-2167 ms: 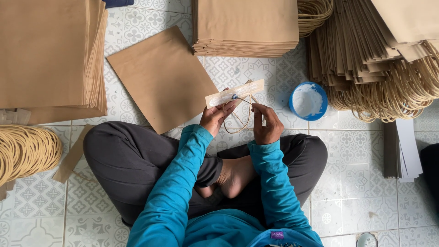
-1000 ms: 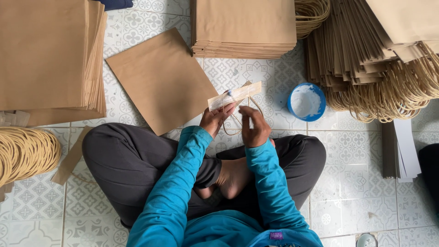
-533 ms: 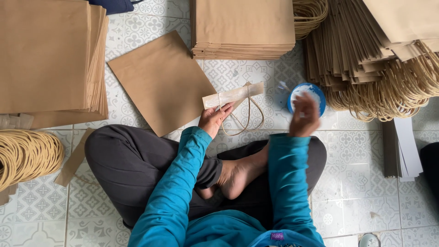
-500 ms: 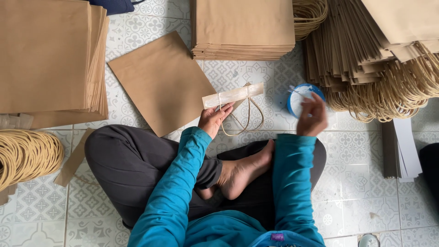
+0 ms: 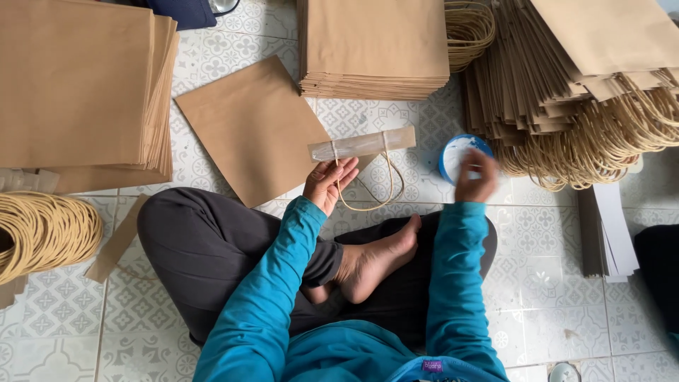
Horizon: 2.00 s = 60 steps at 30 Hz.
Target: The person is manually assembling paper bags by applying glue to paper strips and attaching handles to the bags.
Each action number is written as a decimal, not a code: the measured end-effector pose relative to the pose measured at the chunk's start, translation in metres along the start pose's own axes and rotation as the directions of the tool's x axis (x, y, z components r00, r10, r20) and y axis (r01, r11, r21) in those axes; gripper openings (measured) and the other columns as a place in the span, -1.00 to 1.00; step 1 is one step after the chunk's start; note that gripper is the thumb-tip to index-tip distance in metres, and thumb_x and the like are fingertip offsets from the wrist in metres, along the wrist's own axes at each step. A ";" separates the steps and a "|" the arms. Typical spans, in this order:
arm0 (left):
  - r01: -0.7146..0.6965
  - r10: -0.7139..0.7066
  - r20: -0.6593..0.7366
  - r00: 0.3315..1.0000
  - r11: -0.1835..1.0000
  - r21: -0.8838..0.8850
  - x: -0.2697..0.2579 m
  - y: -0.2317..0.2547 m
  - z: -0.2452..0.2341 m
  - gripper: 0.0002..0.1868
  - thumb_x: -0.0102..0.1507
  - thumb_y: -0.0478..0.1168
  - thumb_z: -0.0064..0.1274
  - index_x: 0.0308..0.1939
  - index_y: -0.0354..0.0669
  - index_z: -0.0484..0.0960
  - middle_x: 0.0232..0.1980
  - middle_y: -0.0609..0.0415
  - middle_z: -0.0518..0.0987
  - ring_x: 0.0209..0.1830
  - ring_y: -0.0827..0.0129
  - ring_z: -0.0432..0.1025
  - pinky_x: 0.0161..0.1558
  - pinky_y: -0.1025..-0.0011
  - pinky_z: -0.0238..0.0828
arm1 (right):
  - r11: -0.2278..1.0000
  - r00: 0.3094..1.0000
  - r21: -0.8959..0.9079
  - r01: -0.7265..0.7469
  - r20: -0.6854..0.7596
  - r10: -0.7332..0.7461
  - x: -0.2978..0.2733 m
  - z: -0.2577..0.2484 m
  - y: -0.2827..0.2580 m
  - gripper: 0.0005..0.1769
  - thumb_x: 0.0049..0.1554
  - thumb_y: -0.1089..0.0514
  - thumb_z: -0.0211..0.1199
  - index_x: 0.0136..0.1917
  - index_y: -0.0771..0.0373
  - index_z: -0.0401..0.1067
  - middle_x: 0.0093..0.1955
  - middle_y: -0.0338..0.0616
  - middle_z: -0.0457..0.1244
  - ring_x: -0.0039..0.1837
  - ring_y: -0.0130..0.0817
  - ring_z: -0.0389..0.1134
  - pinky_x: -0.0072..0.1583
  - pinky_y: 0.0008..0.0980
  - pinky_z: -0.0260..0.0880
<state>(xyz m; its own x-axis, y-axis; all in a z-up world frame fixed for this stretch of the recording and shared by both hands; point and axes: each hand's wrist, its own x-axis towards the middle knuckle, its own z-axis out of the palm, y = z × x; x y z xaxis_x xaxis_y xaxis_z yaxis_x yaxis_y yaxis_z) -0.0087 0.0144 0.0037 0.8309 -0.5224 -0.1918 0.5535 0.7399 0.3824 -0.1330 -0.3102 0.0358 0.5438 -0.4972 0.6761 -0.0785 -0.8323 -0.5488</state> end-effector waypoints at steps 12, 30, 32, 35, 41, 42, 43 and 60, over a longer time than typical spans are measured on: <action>0.015 -0.004 -0.040 0.999 0.962 0.274 -0.063 0.043 0.072 -0.76 0.31 -0.25 0.20 0.06 -0.12 0.68 -0.08 -0.11 0.71 -0.42 0.52 0.37 -0.38 0.61 0.23 | 0.292 0.629 0.569 -0.769 0.755 0.186 -0.080 0.096 -0.202 -0.70 0.12 0.34 0.45 0.06 0.53 0.45 -0.21 0.16 0.37 -0.19 -0.20 0.50 -0.11 -0.26 0.64; 0.196 -0.043 -0.457 0.889 -0.865 0.462 0.042 0.110 -0.112 0.43 -0.07 -0.28 0.51 0.64 0.32 -0.23 0.68 -0.16 -0.42 0.55 -0.64 -0.32 0.29 -0.52 0.15 | 0.251 0.660 0.624 -0.740 0.599 0.454 -0.083 0.108 -0.168 -0.64 0.19 0.35 0.32 0.26 0.39 0.45 -0.19 -0.05 0.33 -0.19 -0.38 0.41 -0.11 -0.49 0.56; 0.183 -0.066 -0.462 0.884 -0.862 0.472 0.045 0.107 -0.115 0.38 -0.04 -0.28 0.48 0.63 0.26 -0.20 0.66 -0.21 -0.41 0.53 -0.69 -0.29 0.23 -0.51 0.24 | 0.254 0.646 0.607 -0.753 0.609 0.461 -0.088 0.106 -0.169 -0.64 0.19 0.35 0.32 0.26 0.40 0.45 -0.19 -0.06 0.33 -0.19 -0.38 0.40 -0.11 -0.49 0.55; 0.160 -0.110 -0.472 0.875 -0.853 0.496 0.061 0.114 -0.126 0.31 -0.01 -0.30 0.42 0.62 0.21 -0.17 0.65 -0.26 -0.42 0.50 -0.75 -0.31 0.16 -0.52 0.33 | 0.274 0.645 0.591 -0.759 0.625 0.440 -0.089 0.111 -0.171 -0.65 0.19 0.36 0.33 0.25 0.41 0.45 -0.19 -0.05 0.33 -0.19 -0.38 0.40 -0.12 -0.48 0.56; 0.113 -0.202 -0.416 0.886 -0.779 0.617 0.088 0.121 -0.171 -0.18 0.02 -0.27 0.31 0.30 0.18 0.25 0.63 -0.21 -0.30 0.45 -0.80 -0.23 0.26 -0.40 0.36 | 0.442 0.626 0.483 -0.756 0.731 0.271 -0.113 0.117 -0.146 -0.81 0.16 0.35 0.40 0.05 0.44 0.53 -0.25 0.04 0.35 -0.25 -0.32 0.40 -0.17 -0.40 0.53; 0.093 -0.225 -0.372 0.900 -0.735 0.671 0.090 0.123 -0.180 -0.48 0.06 -0.27 0.27 0.06 0.19 0.47 0.62 -0.19 -0.22 0.44 -0.82 -0.18 0.26 -0.40 0.35 | 0.473 0.594 0.456 -0.754 0.780 0.196 -0.126 0.124 -0.131 -0.85 0.11 0.36 0.44 -0.03 0.42 0.56 -0.28 0.07 0.37 -0.28 -0.31 0.41 -0.20 -0.40 0.52; 0.093 -0.227 -0.372 0.900 -0.735 0.672 0.087 0.130 -0.178 -0.48 0.06 -0.27 0.27 0.06 0.19 0.47 0.62 -0.19 -0.22 0.44 -0.82 -0.18 0.26 -0.40 0.35 | 0.474 0.594 0.455 -0.754 0.780 0.197 -0.127 0.125 -0.138 -0.85 0.11 0.36 0.44 -0.03 0.42 0.56 -0.28 0.07 0.37 -0.28 -0.31 0.41 -0.20 -0.40 0.52; -0.052 -0.388 -0.277 0.879 -0.657 0.752 0.091 0.161 -0.160 -0.97 0.14 -0.05 0.07 -0.35 0.31 0.54 0.07 0.22 0.46 0.30 0.31 0.37 0.41 0.02 0.09 | 0.962 0.671 -0.158 -0.222 0.692 0.268 -0.129 0.198 -0.094 -0.73 0.13 0.08 0.31 0.07 -0.28 0.63 -0.18 -0.21 0.35 -0.08 -0.18 0.43 0.10 -0.17 0.49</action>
<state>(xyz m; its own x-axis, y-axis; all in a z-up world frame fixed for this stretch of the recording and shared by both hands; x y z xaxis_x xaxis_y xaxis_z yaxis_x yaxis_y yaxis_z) 0.1655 0.1537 -0.0966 0.5320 -0.6285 -0.5674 -0.4507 -0.7775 0.4386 -0.0301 -0.1191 -0.0969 0.9214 -0.3870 -0.0339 -0.3283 -0.7290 -0.6007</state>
